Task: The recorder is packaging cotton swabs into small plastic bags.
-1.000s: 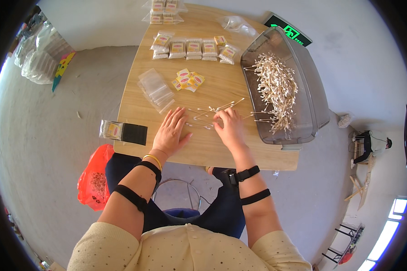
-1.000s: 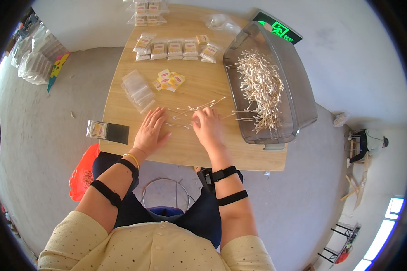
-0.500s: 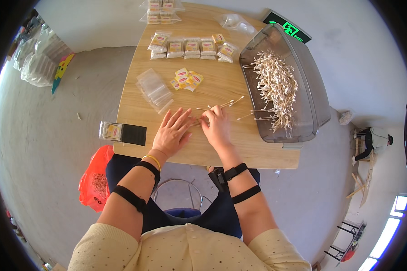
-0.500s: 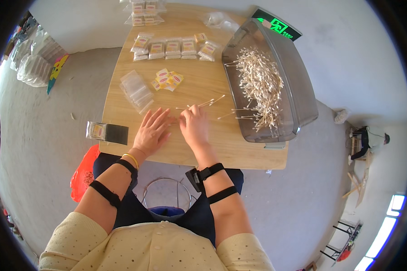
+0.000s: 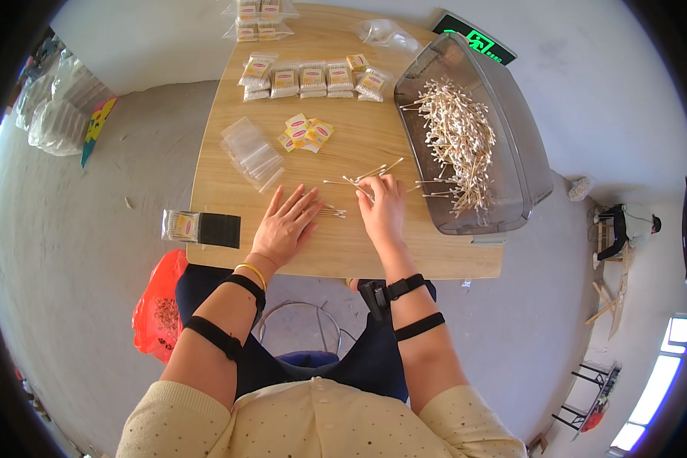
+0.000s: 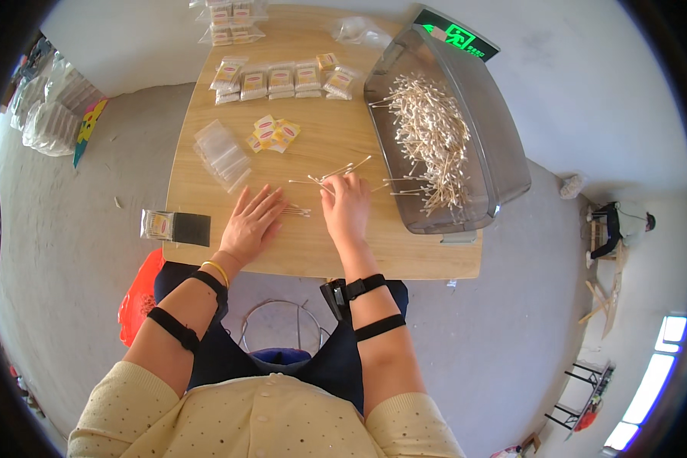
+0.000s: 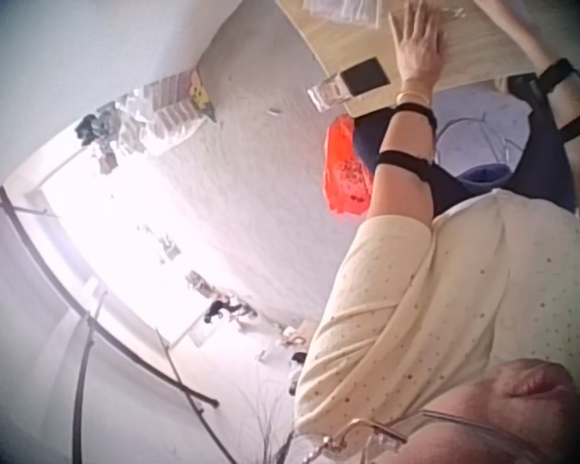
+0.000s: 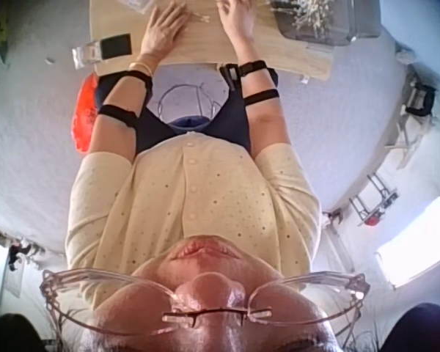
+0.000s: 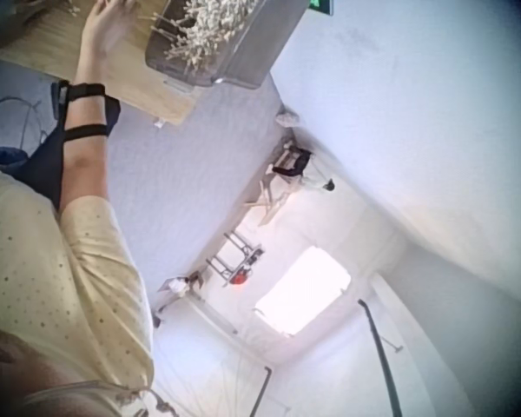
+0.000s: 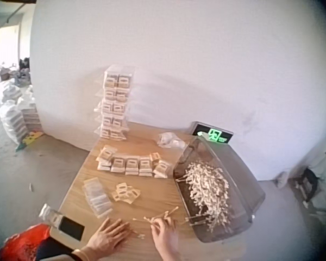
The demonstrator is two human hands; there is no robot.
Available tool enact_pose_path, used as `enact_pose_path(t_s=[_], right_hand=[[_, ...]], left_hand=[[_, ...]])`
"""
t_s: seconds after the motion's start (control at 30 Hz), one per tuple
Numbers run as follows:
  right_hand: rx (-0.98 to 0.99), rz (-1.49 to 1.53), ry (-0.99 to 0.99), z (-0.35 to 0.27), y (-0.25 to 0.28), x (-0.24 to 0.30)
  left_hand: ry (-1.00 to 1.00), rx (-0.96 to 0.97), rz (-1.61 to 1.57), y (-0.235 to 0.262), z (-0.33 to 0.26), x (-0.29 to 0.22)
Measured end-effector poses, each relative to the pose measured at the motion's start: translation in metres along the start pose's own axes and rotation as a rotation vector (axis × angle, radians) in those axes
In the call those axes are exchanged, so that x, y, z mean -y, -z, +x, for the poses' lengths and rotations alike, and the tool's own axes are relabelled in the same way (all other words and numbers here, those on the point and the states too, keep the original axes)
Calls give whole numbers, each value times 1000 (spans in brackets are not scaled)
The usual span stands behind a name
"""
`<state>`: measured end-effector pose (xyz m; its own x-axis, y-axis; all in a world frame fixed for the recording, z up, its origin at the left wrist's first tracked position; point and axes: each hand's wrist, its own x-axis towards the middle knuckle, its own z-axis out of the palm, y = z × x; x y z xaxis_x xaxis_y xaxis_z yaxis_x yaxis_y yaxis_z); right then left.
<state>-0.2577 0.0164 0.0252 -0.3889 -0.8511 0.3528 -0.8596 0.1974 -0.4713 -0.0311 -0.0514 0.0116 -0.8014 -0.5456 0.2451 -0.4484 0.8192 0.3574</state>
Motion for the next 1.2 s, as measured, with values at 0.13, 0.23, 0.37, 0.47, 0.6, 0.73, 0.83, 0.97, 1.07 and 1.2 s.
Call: enact_pose_path(t_s=[0.13,0.23,0.37,0.47,0.6,0.73,0.83,0.97,1.07,1.2], right_hand=[[45,-32,104,7,-8,2],[48,-11,95,9,-12,0],[33,5,100,2,-8,0],[-4,-10,43,-1,-8,4],[27,-26,55,-5,-11,5],[44,-14,68,-16,-11,9],[0,35,69,-22,-7,9],[-36,-31,-3,-29,-1,4],[-23,-36,-50,-30,2,0],[17,29,-45,-30,8,3]], left_hand=[[-4,-1,-26,-1,0,1],[5,14,-12,-1,0,1],[19,27,-6,0,-1,1],[16,27,-8,2,-1,1],[13,25,-21,-1,0,1],[25,30,-18,2,0,0],[28,39,-16,3,0,0],[27,43,-9,2,1,-1],[33,50,-19,3,1,-1],[34,44,-33,4,0,-1]])
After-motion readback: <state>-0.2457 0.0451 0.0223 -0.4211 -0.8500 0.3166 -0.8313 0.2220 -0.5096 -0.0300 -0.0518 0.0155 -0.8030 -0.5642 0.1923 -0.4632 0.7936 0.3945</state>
